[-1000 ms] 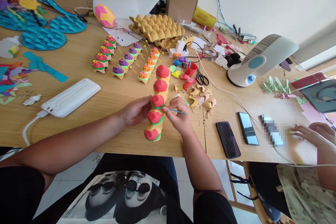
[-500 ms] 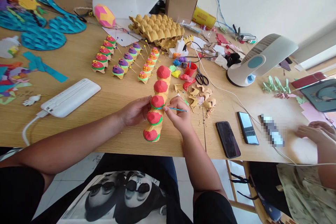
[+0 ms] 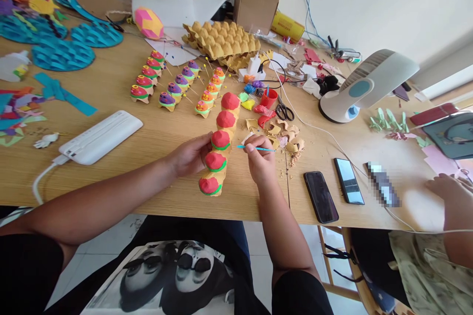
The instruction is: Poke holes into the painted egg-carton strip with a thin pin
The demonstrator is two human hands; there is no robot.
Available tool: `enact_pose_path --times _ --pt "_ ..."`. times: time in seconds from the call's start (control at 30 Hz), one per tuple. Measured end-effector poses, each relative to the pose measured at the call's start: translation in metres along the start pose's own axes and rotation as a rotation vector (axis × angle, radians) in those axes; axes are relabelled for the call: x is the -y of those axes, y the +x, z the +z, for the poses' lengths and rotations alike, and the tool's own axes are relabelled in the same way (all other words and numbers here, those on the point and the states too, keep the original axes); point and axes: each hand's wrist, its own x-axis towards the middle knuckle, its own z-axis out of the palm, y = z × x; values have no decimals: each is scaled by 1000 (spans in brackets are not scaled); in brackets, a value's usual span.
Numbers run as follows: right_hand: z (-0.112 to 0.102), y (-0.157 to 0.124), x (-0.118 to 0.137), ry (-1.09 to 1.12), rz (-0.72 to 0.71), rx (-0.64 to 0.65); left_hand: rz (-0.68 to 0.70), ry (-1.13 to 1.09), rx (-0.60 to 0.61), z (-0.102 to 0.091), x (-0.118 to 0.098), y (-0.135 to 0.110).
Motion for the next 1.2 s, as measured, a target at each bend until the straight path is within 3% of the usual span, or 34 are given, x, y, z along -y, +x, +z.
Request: enact_pose_path --times 0.17,0.3,0.43,0.63,1.2 --pt "2 2 0 -11 95 -9 7 -8 15 -2 -1 1" --pt "-2 2 -4 -132 85 -72 38 -5 10 -3 -4 2" --pt "-3 0 -6 -247 193 55 47 18 25 -3 -5 3" --pt "5 -4 -13 -74 375 114 5 42 33 -2 -1 3" --pt "6 -3 -9 -196 305 102 -20 56 37 -3 1 2"
